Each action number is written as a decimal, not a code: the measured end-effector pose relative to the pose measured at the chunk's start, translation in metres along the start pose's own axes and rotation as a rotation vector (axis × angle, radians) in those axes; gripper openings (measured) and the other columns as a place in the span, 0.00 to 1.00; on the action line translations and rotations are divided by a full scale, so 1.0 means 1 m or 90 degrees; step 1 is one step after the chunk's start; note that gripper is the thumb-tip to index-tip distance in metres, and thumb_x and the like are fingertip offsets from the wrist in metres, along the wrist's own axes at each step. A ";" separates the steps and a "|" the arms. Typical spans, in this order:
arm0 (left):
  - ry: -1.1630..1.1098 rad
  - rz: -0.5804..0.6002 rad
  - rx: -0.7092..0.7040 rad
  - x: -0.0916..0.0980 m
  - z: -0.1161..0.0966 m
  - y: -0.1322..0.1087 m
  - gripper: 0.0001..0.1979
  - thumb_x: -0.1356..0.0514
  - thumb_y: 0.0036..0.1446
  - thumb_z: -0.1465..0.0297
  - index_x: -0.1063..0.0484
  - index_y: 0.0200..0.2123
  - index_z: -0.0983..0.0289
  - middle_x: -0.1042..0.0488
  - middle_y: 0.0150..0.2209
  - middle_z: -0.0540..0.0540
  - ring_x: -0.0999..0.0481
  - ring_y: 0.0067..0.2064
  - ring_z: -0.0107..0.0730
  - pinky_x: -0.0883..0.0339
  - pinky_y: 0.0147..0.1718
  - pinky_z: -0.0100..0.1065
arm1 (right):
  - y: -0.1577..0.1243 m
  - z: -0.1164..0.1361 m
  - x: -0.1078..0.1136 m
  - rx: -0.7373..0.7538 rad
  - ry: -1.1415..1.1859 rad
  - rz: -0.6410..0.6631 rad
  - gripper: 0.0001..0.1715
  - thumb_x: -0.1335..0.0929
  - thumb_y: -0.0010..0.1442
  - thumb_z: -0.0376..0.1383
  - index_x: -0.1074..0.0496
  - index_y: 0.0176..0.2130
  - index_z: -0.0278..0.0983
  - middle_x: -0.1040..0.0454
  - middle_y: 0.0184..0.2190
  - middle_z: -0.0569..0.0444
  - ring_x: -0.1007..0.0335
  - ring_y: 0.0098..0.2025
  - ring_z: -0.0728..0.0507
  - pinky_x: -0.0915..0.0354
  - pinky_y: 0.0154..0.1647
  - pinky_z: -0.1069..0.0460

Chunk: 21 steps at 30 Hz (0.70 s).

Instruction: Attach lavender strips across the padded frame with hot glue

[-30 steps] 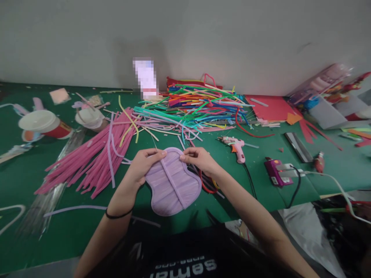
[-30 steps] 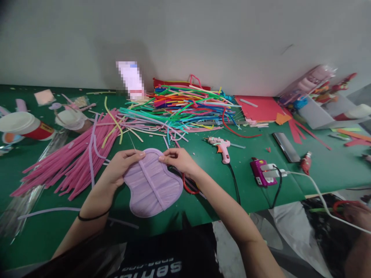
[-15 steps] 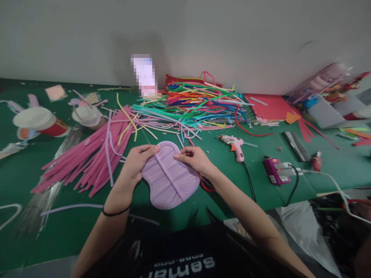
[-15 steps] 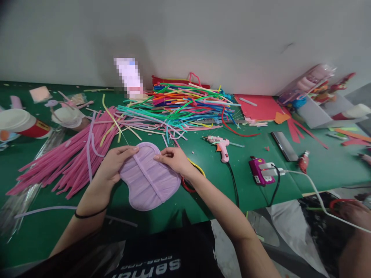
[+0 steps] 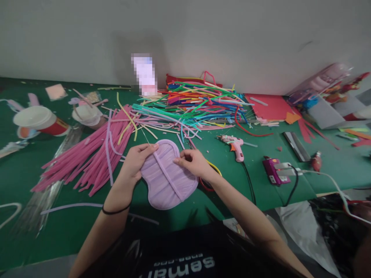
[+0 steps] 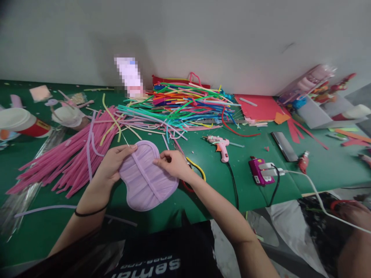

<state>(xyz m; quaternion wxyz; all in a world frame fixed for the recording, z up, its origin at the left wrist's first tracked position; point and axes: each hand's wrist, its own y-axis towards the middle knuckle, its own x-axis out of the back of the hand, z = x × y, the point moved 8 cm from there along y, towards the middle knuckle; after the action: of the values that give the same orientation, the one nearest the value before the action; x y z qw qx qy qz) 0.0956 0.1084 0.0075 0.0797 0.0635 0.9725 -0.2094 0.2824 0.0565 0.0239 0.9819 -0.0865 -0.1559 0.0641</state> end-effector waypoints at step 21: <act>-0.026 -0.059 -0.055 0.007 -0.010 -0.002 0.15 0.25 0.34 0.62 0.22 0.24 0.63 0.24 0.25 0.49 0.30 0.27 0.27 0.37 0.27 0.27 | -0.014 0.004 0.021 0.083 -0.098 -0.100 0.16 0.32 0.62 0.46 0.25 0.31 0.37 0.26 0.25 0.57 0.37 0.28 0.49 0.44 0.31 0.53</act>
<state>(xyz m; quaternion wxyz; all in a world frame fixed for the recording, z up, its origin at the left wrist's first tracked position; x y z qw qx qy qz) 0.0875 0.1111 0.0162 0.0922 0.0108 0.9808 -0.1717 0.3026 0.0469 0.0363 0.9725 -0.0049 -0.2328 0.0038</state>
